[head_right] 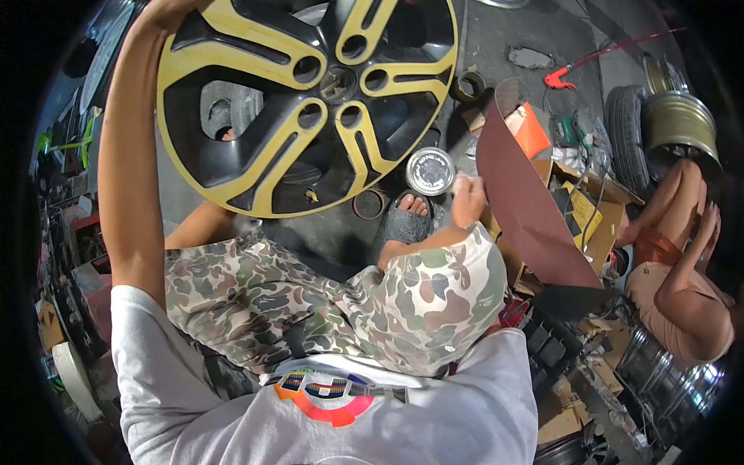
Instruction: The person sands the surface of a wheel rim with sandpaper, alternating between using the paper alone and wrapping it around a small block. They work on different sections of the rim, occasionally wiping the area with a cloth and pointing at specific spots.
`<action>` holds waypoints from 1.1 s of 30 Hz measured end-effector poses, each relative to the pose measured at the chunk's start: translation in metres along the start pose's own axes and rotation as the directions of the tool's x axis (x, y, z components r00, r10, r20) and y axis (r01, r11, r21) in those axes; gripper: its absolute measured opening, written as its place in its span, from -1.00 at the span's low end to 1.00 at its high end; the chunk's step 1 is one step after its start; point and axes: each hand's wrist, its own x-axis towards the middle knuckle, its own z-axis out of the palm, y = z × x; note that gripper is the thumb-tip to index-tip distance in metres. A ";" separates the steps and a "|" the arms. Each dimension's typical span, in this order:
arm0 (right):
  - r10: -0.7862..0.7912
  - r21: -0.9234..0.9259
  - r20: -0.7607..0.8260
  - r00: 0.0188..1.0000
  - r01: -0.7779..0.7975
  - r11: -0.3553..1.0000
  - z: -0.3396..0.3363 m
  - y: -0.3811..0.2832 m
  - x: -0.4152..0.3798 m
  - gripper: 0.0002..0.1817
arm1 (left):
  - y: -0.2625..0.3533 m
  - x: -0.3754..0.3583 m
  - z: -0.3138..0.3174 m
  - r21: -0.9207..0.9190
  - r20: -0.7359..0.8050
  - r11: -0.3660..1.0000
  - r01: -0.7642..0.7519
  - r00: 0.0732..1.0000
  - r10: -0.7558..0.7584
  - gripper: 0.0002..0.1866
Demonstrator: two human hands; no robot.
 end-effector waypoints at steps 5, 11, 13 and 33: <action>-0.122 0.173 -0.090 0.988 0.136 0.975 0.018 -0.094 0.020 -0.72 | 0.018 -0.025 0.013 -0.134 -0.032 0.988 0.073 0.996 -0.078 -0.50; -0.333 0.127 -0.073 0.940 0.339 0.932 0.042 -0.168 0.032 -0.73 | 0.042 -0.045 0.031 -0.019 -0.078 1.000 -0.020 0.997 0.018 -0.47; -0.441 0.171 -0.104 0.891 0.453 0.875 0.040 -0.196 0.036 -0.78 | 0.033 -0.037 0.024 0.045 -0.049 0.997 -0.066 0.996 0.068 -0.49; -0.867 -0.238 -0.060 0.494 0.837 0.493 0.065 -0.236 0.063 -0.70 | 0.006 -0.004 0.009 -0.172 -0.024 0.982 0.077 0.996 -0.083 -0.59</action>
